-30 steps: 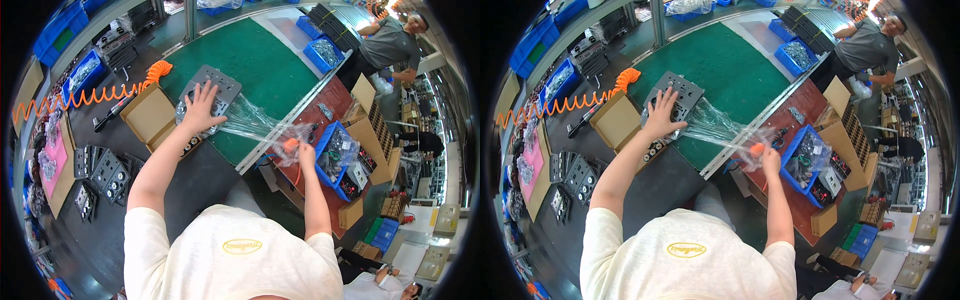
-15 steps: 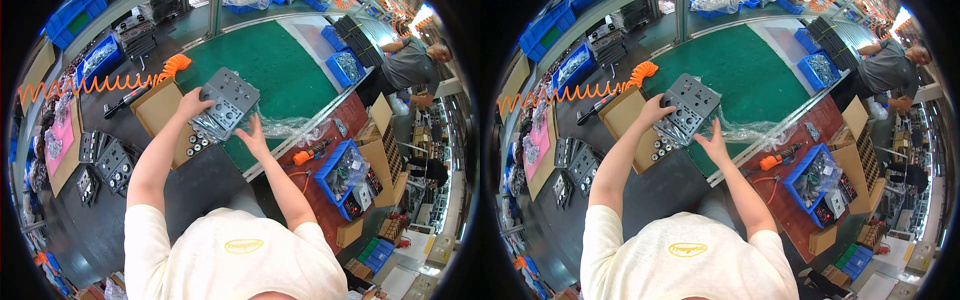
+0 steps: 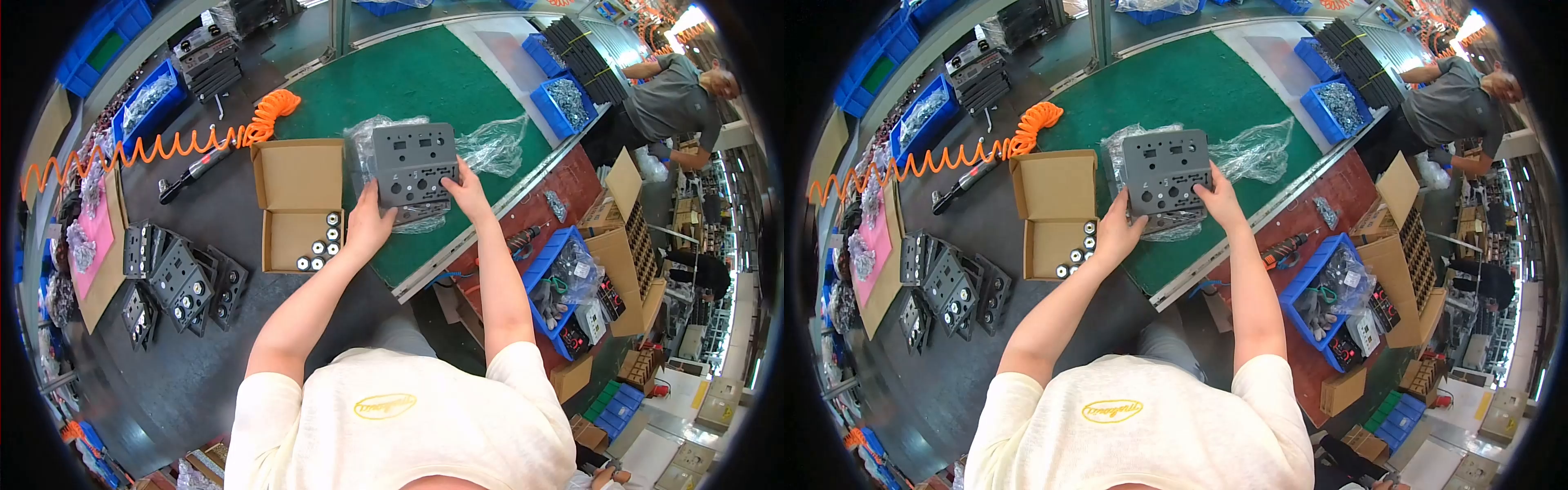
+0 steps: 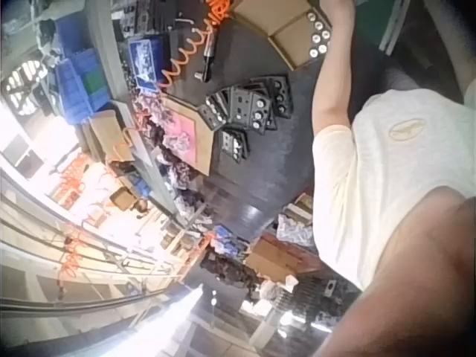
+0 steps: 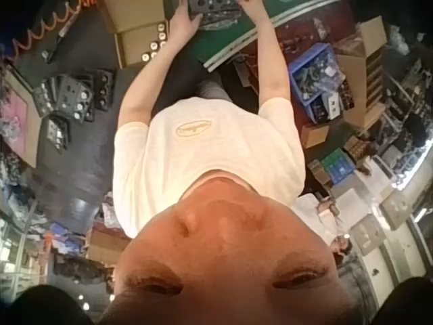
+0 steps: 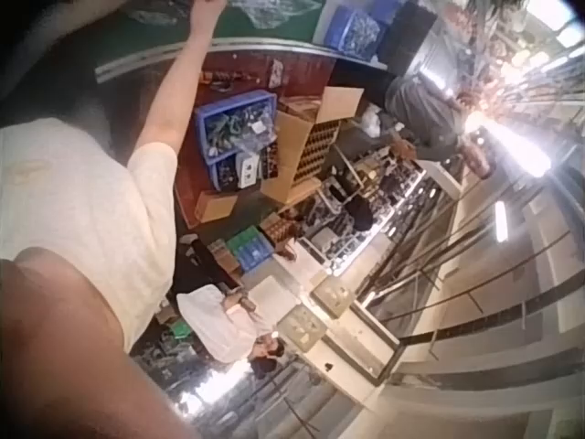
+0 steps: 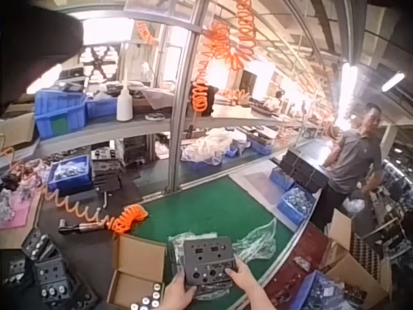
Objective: The recorder is unpacking, cleaning, and inspecting electrical or industrial control panel components at a factory workbench.
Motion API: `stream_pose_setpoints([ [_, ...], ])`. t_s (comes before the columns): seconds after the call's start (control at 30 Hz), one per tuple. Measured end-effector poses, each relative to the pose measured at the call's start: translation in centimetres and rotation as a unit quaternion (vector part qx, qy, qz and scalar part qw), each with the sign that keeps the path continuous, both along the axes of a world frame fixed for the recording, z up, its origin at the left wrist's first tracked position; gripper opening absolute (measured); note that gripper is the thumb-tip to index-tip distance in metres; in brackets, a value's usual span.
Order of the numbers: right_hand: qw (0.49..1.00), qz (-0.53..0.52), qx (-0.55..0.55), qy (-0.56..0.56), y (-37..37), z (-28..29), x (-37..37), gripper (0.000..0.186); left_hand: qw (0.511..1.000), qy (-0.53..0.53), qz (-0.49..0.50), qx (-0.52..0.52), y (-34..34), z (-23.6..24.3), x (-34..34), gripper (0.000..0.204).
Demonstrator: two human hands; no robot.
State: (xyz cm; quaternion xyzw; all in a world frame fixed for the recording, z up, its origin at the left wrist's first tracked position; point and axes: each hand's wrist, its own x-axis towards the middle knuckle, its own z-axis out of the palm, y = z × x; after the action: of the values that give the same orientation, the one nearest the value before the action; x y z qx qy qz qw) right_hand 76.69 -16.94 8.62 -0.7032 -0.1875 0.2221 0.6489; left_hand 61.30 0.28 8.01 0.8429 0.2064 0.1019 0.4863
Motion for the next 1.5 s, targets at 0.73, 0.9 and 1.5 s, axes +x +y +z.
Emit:
stream_pose_setpoints([
  [0.73,0.941,-0.121,-0.248,-0.197,-0.6,-0.4,-1.2,0.050,0.895,0.060,-0.194,0.397,10.0,-5.2,-11.2,0.057],
  [0.9,0.941,-0.148,-0.230,-0.198,0.4,0.6,-1.6,0.049,0.942,0.034,-0.009,0.335,9.9,-5.0,-5.4,0.049],
  [1.5,0.957,-0.215,-0.077,-0.181,1.7,2.3,-5.7,0.048,0.970,-0.145,0.079,-0.181,1.4,1.2,0.3,0.037],
])
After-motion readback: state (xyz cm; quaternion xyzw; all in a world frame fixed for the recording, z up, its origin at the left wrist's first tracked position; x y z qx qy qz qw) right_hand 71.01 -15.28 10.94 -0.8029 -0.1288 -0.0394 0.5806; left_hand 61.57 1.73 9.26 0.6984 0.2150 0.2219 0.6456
